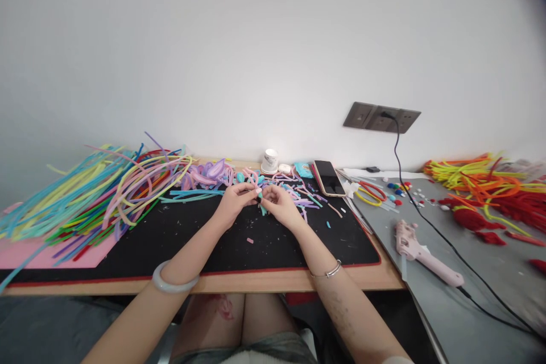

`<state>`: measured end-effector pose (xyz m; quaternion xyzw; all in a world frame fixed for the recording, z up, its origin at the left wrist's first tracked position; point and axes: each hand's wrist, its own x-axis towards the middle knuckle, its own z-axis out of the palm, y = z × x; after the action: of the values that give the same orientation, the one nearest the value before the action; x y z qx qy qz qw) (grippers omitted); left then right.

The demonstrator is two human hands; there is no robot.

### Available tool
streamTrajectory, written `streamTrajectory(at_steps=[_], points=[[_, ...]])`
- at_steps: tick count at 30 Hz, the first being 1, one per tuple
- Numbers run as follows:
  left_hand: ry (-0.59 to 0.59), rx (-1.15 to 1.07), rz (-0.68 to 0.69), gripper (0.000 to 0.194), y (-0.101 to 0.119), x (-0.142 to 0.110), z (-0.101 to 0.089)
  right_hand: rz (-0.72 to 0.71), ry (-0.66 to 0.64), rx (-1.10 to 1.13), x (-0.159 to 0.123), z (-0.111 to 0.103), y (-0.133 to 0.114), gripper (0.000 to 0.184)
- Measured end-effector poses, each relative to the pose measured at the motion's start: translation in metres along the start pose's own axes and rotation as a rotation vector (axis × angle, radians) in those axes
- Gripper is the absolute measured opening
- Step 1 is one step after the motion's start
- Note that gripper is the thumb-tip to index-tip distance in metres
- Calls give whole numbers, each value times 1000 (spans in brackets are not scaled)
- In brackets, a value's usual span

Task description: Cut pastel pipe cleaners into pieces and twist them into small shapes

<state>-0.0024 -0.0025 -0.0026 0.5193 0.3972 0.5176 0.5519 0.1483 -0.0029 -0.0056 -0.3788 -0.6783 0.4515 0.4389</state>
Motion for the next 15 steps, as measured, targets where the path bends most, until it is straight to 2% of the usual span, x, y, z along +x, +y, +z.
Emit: streamTrajectory(at_steps=[3, 5, 8, 10, 12, 15], points=[[32, 74, 15, 33, -1, 3, -7, 14, 39, 3, 2, -2, 0, 9], [130, 125, 68, 32, 0, 6, -14, 17, 94, 13, 3, -5, -1, 10], [299, 313, 250, 30, 3, 10, -24, 43, 125, 37, 3, -7, -2, 12], [257, 471, 400, 25, 6, 11, -26, 68, 114, 48, 3, -8, -2, 15], [124, 590, 481, 21, 8, 10, -25, 82, 104, 61, 2, -8, 0, 16], [-49, 655, 450, 24, 8, 8, -22, 87, 112, 63, 2, -10, 3, 19]])
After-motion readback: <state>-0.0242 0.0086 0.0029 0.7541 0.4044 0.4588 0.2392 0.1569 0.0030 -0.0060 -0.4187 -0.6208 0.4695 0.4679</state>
